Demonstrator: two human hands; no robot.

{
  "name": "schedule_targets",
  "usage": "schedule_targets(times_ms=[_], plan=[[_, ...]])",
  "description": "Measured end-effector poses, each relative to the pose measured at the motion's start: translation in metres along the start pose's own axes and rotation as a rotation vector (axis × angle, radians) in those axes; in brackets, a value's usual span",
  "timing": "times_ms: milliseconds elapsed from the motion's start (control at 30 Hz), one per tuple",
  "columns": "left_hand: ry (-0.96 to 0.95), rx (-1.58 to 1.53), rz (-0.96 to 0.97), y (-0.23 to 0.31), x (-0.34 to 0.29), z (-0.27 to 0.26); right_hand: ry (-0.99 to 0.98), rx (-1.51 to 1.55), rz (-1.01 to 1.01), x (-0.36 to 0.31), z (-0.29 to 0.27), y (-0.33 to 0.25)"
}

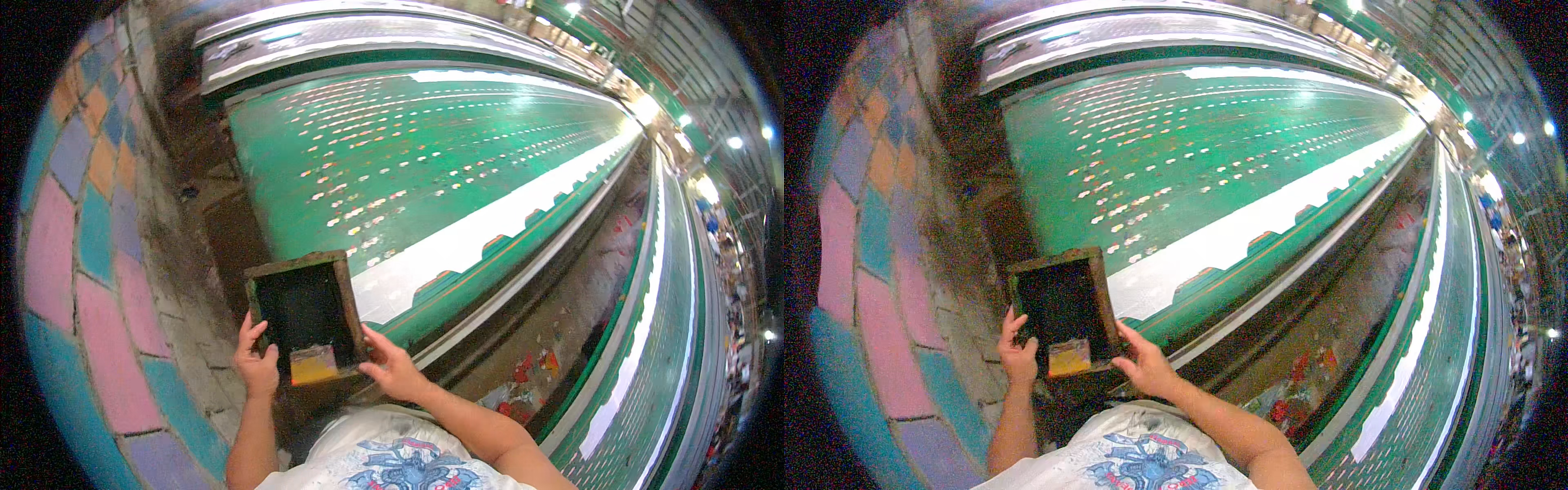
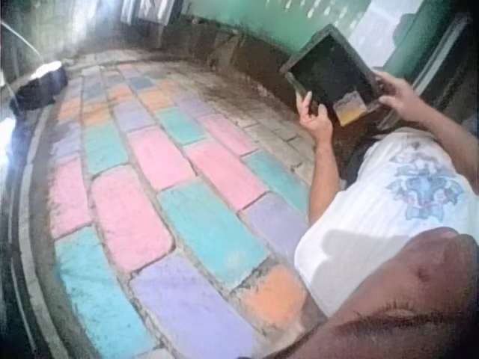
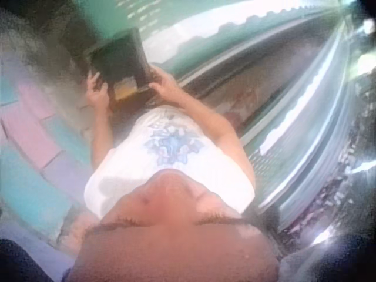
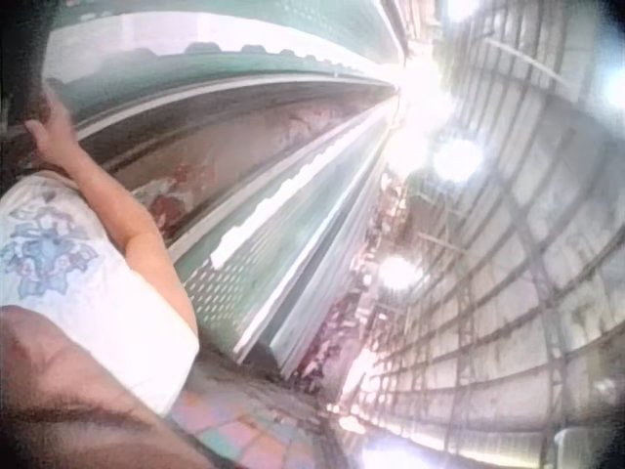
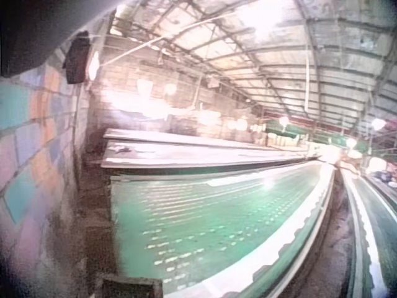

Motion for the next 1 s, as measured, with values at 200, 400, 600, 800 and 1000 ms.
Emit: schedule_targets(times_ms=[200, 400, 600, 800, 1000], plan=[[0.178, 0.05, -0.073, -0.014, -0.044, 0.055, 0.002, -0.087, -0.004, 0.021, -0.051, 0.032], [0.214, 0.128, 0.009, 0.002, -0.072, 0.144, 0.034, -0.181, 0.056, 0.037, -0.134, 0.069], [0.263, 0.061, -0.08, 0.013, -0.078, 0.207, -0.036, -0.219, 0.028, 0.051, -0.204, 0.108], [0.27, 0.018, -0.14, 0.002, -0.077, 0.224, -0.063, -0.433, -0.156, 0.044, -0.225, 0.071], [0.238, -0.018, -0.21, 0.009, -0.072, 0.235, -0.302, -0.615, -0.753, 0.022, -0.195, 0.005]])
Point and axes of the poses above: each hand's wrist, its own x-axis towards the middle knuckle, its own z-axis out of the palm, y = z × x, the point moved 3 cm from there along x, towards the middle knuckle, and after that the axes turned 3 degrees about x, right-handed, at the moved point
